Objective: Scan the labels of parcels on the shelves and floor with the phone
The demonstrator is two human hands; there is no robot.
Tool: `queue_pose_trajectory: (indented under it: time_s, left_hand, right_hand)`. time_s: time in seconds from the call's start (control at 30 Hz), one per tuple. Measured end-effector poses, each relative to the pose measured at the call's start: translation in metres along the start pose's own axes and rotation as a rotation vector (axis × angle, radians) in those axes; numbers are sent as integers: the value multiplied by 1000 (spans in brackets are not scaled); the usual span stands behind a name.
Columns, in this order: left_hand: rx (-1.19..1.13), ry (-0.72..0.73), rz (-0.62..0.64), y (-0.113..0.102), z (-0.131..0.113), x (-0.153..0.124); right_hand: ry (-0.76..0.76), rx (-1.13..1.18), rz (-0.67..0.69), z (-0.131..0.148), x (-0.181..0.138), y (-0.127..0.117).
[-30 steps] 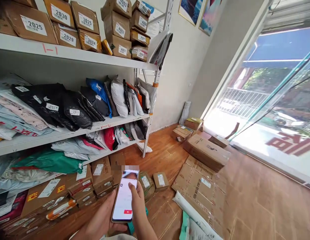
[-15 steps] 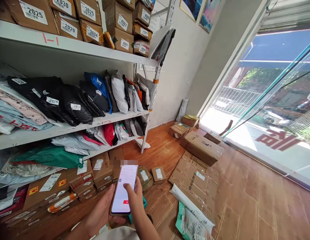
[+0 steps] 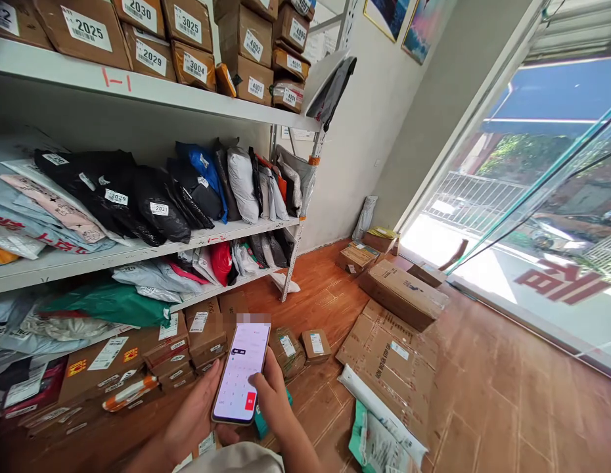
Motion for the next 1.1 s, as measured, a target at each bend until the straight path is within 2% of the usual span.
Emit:
queue_pose_trajectory:
  time_s: [0.17, 0.33, 0.5, 0.67, 0.93, 1.1]
  left_hand:
    - [-4, -8, -9, -1, -2, -1]
    - [-53, 31, 13, -8, -5, 2]
    - [-102, 44, 63, -12, -6, 2]
    - [-129, 38, 113, -14, -5, 0]
    - [-105, 35, 32, -18, -10, 0]
    - [-130, 44, 85, -21, -4, 3]
  right_hand:
    - [-30, 5, 35, -1, 2, 4]
    - [6, 47, 101, 5, 3, 1]
    - [3, 53, 57, 8, 5, 2]
    - [9, 29, 37, 1, 10, 4]
    - [-6, 8, 79, 4, 9, 4]
    - [57, 36, -19, -10, 14, -3]
Point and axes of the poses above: each hand's wrist, its own x-axis towards the middle knuckle, its own y-axis out of the palm, z = x × y, the point moved 6 cm from there along x, towards the middle knuckle, and after that the axes turned 6 degrees about z, right-handed, at the moved point
